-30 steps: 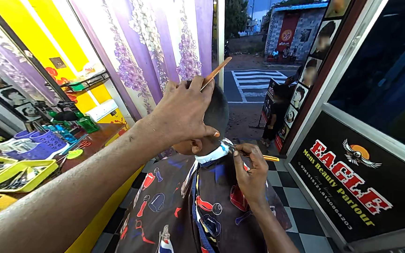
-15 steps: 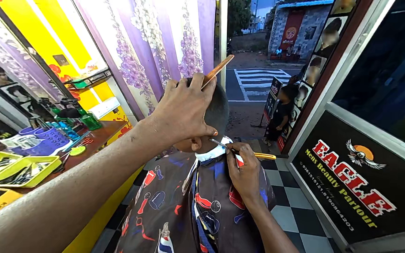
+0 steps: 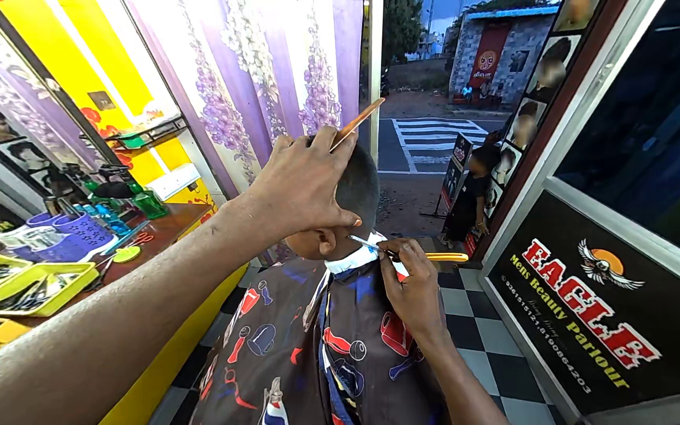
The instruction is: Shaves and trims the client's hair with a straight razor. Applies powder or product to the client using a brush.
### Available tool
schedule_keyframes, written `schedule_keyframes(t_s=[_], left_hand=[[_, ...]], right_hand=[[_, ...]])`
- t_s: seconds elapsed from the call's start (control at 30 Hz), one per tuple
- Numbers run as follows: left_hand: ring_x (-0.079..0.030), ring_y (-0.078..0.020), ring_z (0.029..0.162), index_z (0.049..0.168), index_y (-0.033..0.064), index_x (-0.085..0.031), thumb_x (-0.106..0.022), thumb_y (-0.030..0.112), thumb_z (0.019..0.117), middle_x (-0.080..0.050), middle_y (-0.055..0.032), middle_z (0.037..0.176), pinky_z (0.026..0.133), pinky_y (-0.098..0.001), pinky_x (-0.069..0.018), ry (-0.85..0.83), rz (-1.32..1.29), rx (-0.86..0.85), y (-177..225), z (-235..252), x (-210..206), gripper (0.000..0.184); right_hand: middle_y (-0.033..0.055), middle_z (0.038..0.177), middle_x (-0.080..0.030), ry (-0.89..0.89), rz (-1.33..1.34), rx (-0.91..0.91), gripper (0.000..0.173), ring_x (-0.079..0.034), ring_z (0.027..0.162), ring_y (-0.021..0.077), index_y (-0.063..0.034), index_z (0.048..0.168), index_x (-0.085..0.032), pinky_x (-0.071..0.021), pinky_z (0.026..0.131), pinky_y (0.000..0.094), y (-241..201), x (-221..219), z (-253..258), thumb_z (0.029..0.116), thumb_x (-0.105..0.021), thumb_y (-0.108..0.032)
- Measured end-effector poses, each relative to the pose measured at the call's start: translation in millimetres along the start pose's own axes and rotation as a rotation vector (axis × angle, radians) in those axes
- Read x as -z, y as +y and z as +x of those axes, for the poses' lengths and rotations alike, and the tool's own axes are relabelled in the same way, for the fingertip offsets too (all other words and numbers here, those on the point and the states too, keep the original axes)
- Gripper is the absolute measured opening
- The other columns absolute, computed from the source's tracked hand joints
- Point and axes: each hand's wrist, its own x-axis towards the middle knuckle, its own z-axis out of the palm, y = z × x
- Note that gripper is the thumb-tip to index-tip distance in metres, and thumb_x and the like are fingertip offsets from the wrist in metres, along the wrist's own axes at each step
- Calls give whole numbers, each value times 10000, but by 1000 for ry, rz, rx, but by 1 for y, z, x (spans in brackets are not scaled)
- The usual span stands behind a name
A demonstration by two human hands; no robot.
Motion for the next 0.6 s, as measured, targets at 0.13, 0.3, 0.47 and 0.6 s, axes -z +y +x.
schedule_keyframes(t_s=[0.13,0.3,0.47,0.6], left_hand=[[-576,-390,1215,1613,98,-304,-794,737,682,-448,-192,1505,966,-597,-446,-7,-11,0,0,0,1,1231],[-564,-378,1241,1615,105,-302,-782,750,680,-451,-182,1510,983,-596,-439,5,-20,-15,-1,1,1,1234],[-575,-389,1218,1617,101,-303,-786,748,676,-445,-192,1514,966,-596,-446,8,-22,-17,-1,2,0,1240],[-584,-389,1200,1618,92,-295,-780,750,685,-444,-194,1516,959,-596,-445,7,-22,-23,-2,2,0,1240]], right_hand=[[59,1086,-706,13,-8,56,160,-685,1006,133,-69,1079,-750,-593,873,294,-1,2,5,944,-666,-81],[44,1065,-703,-52,-58,98,174,-678,997,153,-100,1079,-756,-590,848,334,-6,5,9,936,-658,-92],[65,1066,-700,-13,-157,136,188,-680,979,177,-98,1100,-756,-588,824,340,-13,8,13,944,-652,-100],[49,1049,-706,-30,-165,151,184,-681,971,164,-112,1090,-762,-588,822,336,-12,10,14,940,-657,-107]])
